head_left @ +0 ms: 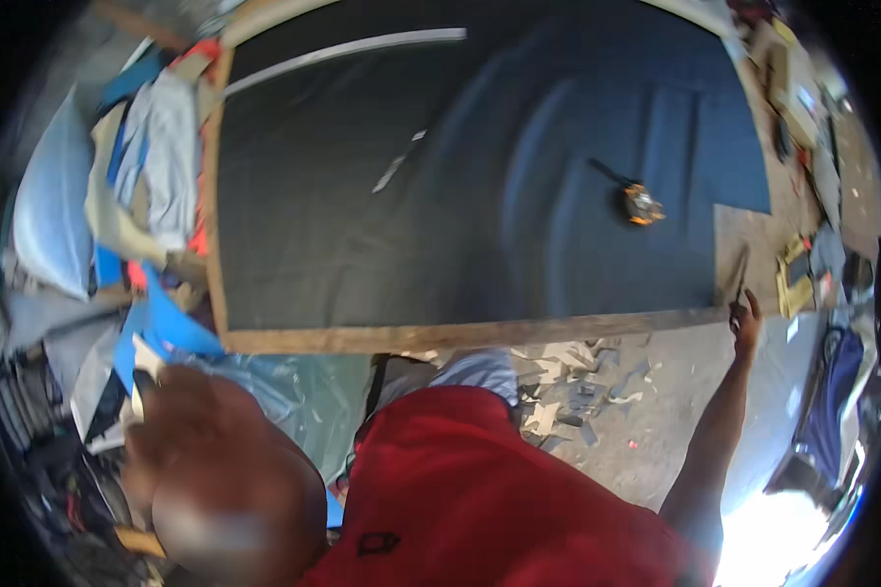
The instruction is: Measure and cut pieces of black fabric material using a measuring tape, ruler, and scissors.
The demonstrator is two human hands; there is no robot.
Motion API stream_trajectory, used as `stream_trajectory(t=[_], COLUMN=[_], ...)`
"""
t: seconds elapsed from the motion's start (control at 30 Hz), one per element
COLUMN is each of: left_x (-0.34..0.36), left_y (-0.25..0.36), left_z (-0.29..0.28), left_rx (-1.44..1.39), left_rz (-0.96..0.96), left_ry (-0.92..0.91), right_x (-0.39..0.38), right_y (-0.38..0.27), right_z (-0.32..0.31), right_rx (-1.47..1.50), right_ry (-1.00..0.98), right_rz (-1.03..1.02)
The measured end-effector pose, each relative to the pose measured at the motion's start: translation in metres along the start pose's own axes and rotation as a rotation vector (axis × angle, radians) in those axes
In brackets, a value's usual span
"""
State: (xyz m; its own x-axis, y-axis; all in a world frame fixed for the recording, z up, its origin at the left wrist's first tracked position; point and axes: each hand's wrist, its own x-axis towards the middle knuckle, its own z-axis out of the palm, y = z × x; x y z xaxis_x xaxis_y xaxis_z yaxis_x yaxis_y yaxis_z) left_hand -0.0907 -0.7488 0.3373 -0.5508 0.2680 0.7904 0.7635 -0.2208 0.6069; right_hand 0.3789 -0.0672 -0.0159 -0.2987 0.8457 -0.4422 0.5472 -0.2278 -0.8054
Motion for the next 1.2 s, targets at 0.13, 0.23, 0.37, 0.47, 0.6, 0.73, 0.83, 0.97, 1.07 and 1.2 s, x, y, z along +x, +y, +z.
stream_trajectory(t=[0.13,0.23,0.37,0.47,0.6,0.73,0.83,0.97,1.07,1.2], left_x=[-0.050,-0.094,-0.179,-0.214,-0.244,-0.255,-0.258,-0.260,-0.264,-0.265], left_y=[-0.072,-0.142,-0.218,-0.247,-0.264,-0.272,-0.276,-0.279,-0.280,-0.282], left_z=[-0.144,-0.247,-0.349,-0.384,-0.409,-0.419,-0.420,-0.422,-0.425,-0.425], left_rx=[0.801,1.050,1.000,1.012,0.840,0.747,0.711,0.656,0.654,0.639], left_rz=[-0.235,-0.486,-0.656,-0.488,-0.480,-0.449,-0.432,-0.437,-0.440,-0.443], left_ry=[0.346,-0.066,-0.506,-0.913,-0.898,-0.862,-0.831,-0.796,-0.790,-0.777], right_x=[-0.120,-0.210,-0.406,-0.545,-0.644,-0.684,-0.699,-0.716,-0.737,-0.743], right_y=[-0.012,-0.002,-0.025,-0.048,-0.074,-0.059,-0.048,-0.054,-0.051,-0.047], right_z=[0.081,0.168,0.414,0.546,0.634,0.686,0.716,0.742,0.730,0.731], right_rx=[0.749,1.166,1.165,1.073,0.925,0.917,0.946,0.703,0.766,0.810], right_ry=[-0.003,-0.569,-1.033,-1.204,-1.191,-1.092,-1.059,-0.940,-0.917,-0.892], right_rz=[-0.069,-0.057,0.154,0.301,0.495,0.581,0.517,0.332,0.376,0.394])
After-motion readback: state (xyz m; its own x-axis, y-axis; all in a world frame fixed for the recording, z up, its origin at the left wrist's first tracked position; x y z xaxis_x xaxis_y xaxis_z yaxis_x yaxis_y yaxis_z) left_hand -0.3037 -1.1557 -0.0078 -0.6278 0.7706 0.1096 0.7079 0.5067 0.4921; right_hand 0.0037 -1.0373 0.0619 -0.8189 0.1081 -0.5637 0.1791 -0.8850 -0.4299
